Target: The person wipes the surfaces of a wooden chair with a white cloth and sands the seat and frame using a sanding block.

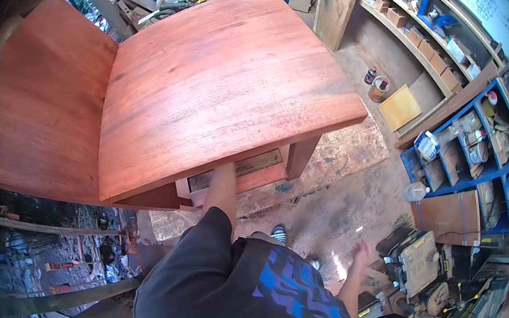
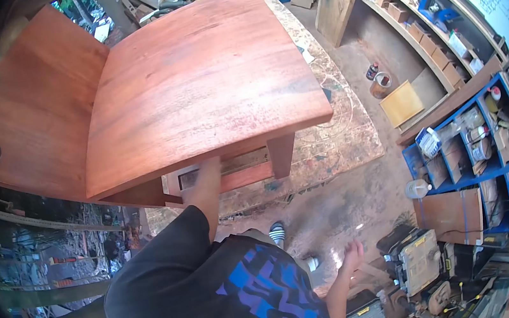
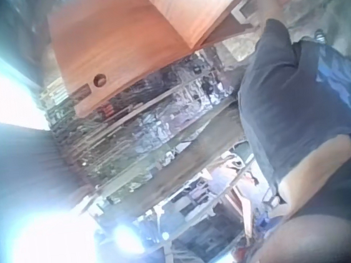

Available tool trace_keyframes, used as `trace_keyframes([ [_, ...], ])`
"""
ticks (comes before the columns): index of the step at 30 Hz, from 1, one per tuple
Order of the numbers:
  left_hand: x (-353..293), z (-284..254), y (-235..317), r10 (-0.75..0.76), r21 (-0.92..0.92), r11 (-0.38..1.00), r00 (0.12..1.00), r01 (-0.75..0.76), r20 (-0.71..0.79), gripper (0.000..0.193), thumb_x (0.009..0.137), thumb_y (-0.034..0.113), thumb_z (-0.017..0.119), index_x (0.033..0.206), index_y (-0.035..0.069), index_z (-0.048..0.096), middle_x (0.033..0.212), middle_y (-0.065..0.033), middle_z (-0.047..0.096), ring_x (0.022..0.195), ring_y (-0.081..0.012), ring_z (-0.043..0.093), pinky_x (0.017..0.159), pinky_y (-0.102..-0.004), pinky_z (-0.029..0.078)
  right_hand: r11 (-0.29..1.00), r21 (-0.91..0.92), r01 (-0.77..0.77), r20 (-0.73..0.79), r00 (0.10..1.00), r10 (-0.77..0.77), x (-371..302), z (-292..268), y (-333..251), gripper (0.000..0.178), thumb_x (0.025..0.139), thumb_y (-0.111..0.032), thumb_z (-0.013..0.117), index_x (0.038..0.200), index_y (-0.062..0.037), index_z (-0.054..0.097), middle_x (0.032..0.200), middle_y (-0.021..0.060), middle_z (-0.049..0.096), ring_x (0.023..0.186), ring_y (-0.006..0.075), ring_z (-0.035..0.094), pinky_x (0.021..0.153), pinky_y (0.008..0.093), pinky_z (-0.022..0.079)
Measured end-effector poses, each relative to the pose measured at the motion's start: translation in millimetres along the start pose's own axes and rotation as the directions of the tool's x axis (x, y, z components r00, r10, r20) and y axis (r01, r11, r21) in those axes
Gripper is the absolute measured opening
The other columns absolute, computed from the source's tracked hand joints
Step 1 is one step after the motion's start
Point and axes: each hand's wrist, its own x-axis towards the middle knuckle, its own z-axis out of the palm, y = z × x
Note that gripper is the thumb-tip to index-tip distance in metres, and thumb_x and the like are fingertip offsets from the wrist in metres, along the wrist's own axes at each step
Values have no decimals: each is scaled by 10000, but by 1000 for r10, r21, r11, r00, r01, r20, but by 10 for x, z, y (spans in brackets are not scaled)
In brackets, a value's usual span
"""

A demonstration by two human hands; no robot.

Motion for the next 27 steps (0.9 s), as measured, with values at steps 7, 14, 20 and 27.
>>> trace_keyframes([
  [7,-888,784,692,-24,-517,825,927,230,374,495,948,430,606,1117,-21,719,1052,-192,738,1041,-296,718,946,-419,546,841,-77,536,497,752,-434,-312,2091,-1380,159,991,-90,635,1085,21,700,915,27,672,782,107,602,698,262,498],
  [14,-1767,583,870,-147,-758,566,944,325,295,462,958,389,593,1116,-27,718,1039,-190,741,1036,-290,723,939,-422,555,455,199,868,823,104,-558,-418,2775,-1948,113,945,-55,646,1031,13,673,957,114,687,812,178,648,750,307,528],
  [20,-2906,360,828,8,-740,654,977,155,212,258,907,196,666,1010,-30,736,845,-42,715,784,-135,671,713,-280,534,596,253,762,960,-120,-254,-701,2794,-2453,383,801,-22,734,1174,-1,650,994,88,649,829,171,622,759,298,524],
  [27,-3012,275,1239,317,-414,899,862,-140,396,311,942,262,685,1096,-3,738,942,-25,750,841,-131,676,739,-343,530,714,-39,699,907,-275,319,-123,2645,-2340,214,842,-77,778,1031,19,749,831,65,721,756,171,663,703,324,519],
])
